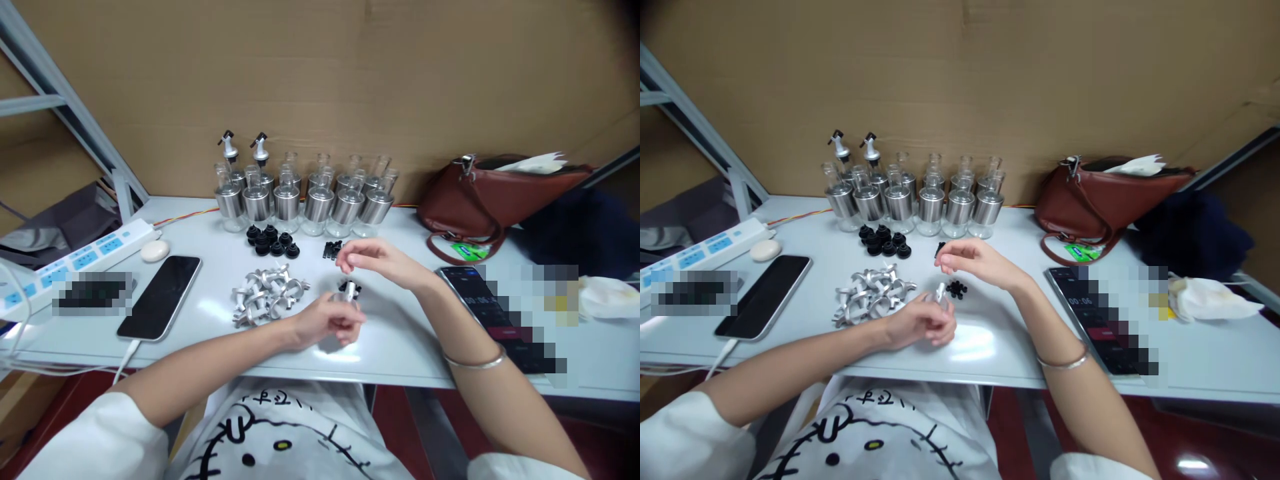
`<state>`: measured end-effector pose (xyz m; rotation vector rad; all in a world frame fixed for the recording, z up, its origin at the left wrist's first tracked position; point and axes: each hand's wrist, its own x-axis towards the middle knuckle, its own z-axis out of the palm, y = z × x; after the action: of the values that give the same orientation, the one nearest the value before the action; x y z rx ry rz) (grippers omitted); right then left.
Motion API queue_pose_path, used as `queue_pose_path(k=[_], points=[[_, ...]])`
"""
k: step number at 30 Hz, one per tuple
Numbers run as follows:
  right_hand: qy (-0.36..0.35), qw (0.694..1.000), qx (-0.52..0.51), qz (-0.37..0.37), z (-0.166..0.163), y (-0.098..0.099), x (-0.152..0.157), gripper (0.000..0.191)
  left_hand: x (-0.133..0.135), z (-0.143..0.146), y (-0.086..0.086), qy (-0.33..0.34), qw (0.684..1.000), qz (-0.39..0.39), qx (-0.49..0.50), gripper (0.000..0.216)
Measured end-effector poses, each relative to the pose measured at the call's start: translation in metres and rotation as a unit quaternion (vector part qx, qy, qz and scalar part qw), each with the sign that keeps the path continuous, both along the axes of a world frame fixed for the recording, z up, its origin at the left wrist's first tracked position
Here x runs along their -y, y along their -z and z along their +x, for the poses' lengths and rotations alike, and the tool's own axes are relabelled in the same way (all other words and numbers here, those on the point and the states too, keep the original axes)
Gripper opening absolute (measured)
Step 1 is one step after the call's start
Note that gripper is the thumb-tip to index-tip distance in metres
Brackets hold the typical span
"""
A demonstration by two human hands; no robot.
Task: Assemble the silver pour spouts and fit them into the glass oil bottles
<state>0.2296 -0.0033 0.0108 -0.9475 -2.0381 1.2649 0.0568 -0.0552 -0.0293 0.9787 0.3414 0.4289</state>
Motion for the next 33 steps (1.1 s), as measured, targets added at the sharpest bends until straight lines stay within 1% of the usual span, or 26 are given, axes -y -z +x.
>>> queue_pose_path(k=[3, 6, 8, 10, 12, 15, 16, 17, 18, 21, 22, 23, 24, 25, 27, 28, 31, 33], points=[[-0.023, 0.999, -0.03, 0.02, -0.009, 0.0, 0.007, 0.052, -0.002, -0.002, -0.006, -0.028, 0.999, -0.032, -0.001, 0.041], [-0.001, 0.997, 0.015, 0.076, -0.023, 0.003, 0.016, 0.054, -0.003, -0.003, -0.013, -0.073, 0.997, -0.019, -0.023, 0.039], [0.029, 0.99, 0.056, 0.124, -0.031, 0.003, 0.023, 0.052, -0.003, -0.002, -0.016, -0.102, 0.992, 0.02, -0.066, 0.032], [0.047, 0.983, 0.08, 0.156, -0.037, 0.002, 0.029, 0.049, -0.004, -0.001, -0.018, -0.125, 0.981, 0.071, -0.127, 0.021], [0.049, 0.978, 0.086, 0.183, -0.039, -0.001, 0.034, 0.046, -0.005, -0.001, -0.021, -0.139, 0.966, 0.128, -0.179, 0.012], [0.068, 0.96, 0.081, 0.261, -0.041, -0.004, 0.039, 0.042, -0.009, -0.007, -0.028, -0.138, 0.936, 0.235, -0.224, 0.01], [0.077, 0.949, 0.081, 0.294, -0.041, -0.004, 0.039, 0.041, -0.011, -0.01, -0.031, -0.138, 0.918, 0.279, -0.247, 0.01], [0.086, 0.936, 0.081, 0.331, -0.042, -0.004, 0.04, 0.04, -0.013, -0.013, -0.034, -0.137, 0.892, 0.326, -0.28, 0.011], [0.094, 0.92, 0.079, 0.371, -0.043, -0.004, 0.04, 0.039, -0.015, -0.017, -0.037, -0.137, 0.859, 0.376, -0.321, 0.016], [0.109, 0.863, 0.069, 0.489, -0.046, -0.002, 0.04, 0.037, -0.019, -0.027, -0.047, -0.128, 0.737, 0.519, -0.414, 0.02], [0.112, 0.841, 0.066, 0.525, -0.046, -0.001, 0.04, 0.036, -0.019, -0.03, -0.05, -0.116, 0.71, 0.552, -0.423, 0.018], [0.111, 0.818, 0.069, 0.56, -0.046, -0.001, 0.04, 0.035, -0.019, -0.033, -0.053, -0.098, 0.693, 0.575, -0.424, 0.017], [0.105, 0.794, 0.075, 0.594, -0.046, -0.001, 0.041, 0.034, -0.018, -0.035, -0.057, -0.077, 0.687, 0.587, -0.422, 0.016], [0.095, 0.77, 0.082, 0.626, -0.046, -0.001, 0.043, 0.032, -0.017, -0.038, -0.06, -0.053, 0.688, 0.589, -0.421, 0.016], [0.068, 0.729, 0.093, 0.675, -0.045, -0.001, 0.046, 0.031, -0.014, -0.042, -0.067, -0.004, 0.701, 0.574, -0.424, 0.019], [0.056, 0.715, 0.095, 0.69, -0.044, -0.002, 0.047, 0.031, -0.013, -0.044, -0.07, 0.019, 0.71, 0.56, -0.425, 0.021], [0.027, 0.691, 0.091, 0.716, -0.046, -0.004, 0.051, 0.033, -0.011, -0.048, -0.076, 0.088, 0.744, 0.511, -0.421, 0.027], [0.016, 0.674, 0.088, 0.733, -0.048, -0.006, 0.051, 0.035, -0.013, -0.05, -0.079, 0.13, 0.773, 0.469, -0.408, 0.032]])
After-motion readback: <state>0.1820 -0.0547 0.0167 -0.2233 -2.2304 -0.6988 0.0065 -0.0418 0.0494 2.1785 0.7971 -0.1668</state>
